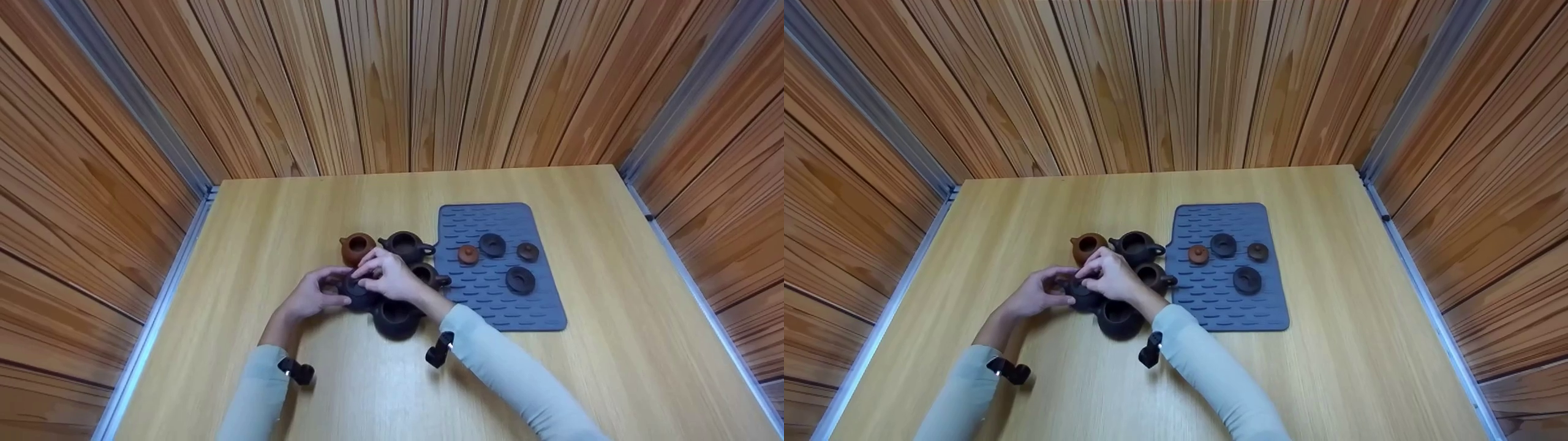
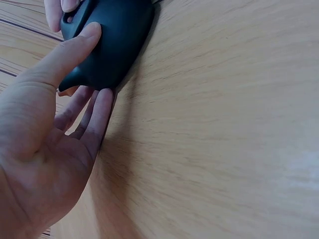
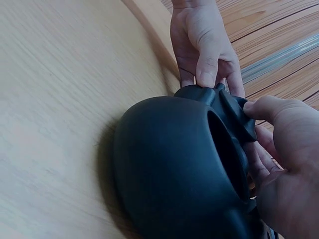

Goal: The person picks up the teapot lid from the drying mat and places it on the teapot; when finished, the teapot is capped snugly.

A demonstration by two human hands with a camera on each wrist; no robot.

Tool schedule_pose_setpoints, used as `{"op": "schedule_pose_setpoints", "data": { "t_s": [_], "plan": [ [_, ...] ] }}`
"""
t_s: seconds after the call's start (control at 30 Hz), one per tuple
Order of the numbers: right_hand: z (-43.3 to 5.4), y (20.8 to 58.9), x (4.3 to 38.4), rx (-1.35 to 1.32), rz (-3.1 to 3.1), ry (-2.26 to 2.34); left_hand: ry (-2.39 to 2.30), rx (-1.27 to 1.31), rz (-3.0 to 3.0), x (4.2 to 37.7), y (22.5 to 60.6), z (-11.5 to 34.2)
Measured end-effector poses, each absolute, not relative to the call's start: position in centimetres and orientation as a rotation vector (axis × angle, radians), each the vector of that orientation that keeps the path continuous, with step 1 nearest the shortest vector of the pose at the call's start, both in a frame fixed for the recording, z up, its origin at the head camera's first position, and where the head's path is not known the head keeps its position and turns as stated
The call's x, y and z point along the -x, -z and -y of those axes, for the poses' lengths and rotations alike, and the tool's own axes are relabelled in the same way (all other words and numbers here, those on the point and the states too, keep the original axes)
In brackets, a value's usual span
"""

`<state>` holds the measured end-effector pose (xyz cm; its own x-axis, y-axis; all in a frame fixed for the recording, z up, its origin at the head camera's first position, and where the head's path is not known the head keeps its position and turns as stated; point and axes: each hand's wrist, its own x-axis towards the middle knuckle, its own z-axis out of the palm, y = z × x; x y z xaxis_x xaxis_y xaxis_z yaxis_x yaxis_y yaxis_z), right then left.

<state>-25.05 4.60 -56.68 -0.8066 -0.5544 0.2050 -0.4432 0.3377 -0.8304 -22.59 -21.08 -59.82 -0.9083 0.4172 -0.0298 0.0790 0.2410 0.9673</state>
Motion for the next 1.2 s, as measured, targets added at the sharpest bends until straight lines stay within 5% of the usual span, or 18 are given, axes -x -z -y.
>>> {"op": "schedule_pose_setpoints", "data": {
  "t_s": [0.7,1.2],
  "plan": [
    [-5.3,56.4,24.7,0.922,-2.451,1.408,-1.527,-0.541,-2.280,23.9,58.4,22.2],
    [-6.9,55.7,23.9,1.038,-2.465,1.264,-1.542,-0.127,-2.507,26.4,56.1,20.8]
  ]
}}
